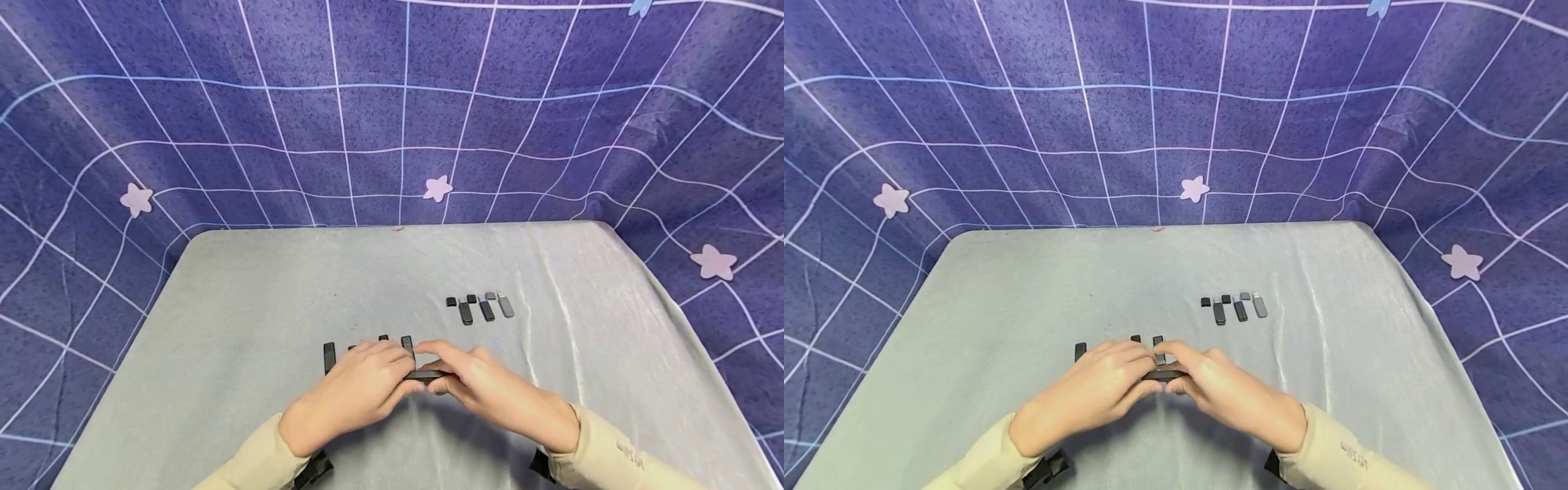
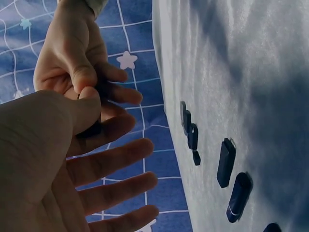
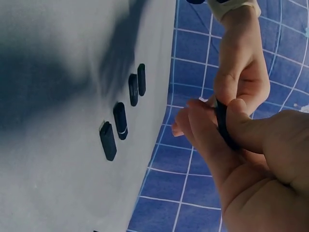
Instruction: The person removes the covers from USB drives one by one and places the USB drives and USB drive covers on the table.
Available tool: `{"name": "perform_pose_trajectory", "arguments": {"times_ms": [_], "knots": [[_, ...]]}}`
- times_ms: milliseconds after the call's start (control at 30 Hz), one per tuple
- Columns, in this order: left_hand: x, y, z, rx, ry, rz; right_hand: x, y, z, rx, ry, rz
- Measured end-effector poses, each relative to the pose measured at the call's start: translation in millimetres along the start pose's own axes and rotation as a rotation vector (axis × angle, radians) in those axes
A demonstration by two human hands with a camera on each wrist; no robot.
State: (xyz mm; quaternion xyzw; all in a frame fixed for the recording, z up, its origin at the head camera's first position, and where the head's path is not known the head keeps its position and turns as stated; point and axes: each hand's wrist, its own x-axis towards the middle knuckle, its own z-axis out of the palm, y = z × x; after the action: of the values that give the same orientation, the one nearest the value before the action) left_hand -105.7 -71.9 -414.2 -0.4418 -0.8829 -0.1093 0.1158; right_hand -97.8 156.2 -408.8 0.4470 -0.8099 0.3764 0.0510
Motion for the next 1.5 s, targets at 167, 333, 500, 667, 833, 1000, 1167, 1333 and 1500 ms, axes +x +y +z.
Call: {"name": "perform_pose_trajectory", "arguments": {"times_ms": [167,333,500,667,833,1000,1167,1333,1500], "knots": [[-0.2,2.2,1.1,0.014,0.026,0.019,1,-3,3,-0.097,-0.044,-0.025],[-1.0,2.6,2.7,0.017,0.048,0.040,2,-7,5,-0.098,-0.135,0.019],[-3.2,3.3,2.8,0.006,0.063,0.067,2,-9,4,-0.036,-0.137,0.024],[-6.1,2.6,2.2,0.010,0.081,0.085,4,-11,3,-0.008,-0.139,0.030],[-9.5,0.7,2.3,0.006,0.128,0.115,4,-14,1,-0.002,-0.131,0.038],[-11.2,1.2,1.7,-0.067,0.155,0.154,4,-16,-1,0.002,-0.120,-0.015],[-11.2,1.0,1.8,-0.110,0.148,0.161,4,-15,-2,-0.008,-0.129,-0.056],[-8.3,0.8,1.0,-0.106,0.145,0.144,4,-14,-1,-0.028,-0.100,-0.061],[-6.1,-0.7,-1.5,-0.147,0.175,0.176,4,-15,0,-0.052,-0.053,-0.078]]}}
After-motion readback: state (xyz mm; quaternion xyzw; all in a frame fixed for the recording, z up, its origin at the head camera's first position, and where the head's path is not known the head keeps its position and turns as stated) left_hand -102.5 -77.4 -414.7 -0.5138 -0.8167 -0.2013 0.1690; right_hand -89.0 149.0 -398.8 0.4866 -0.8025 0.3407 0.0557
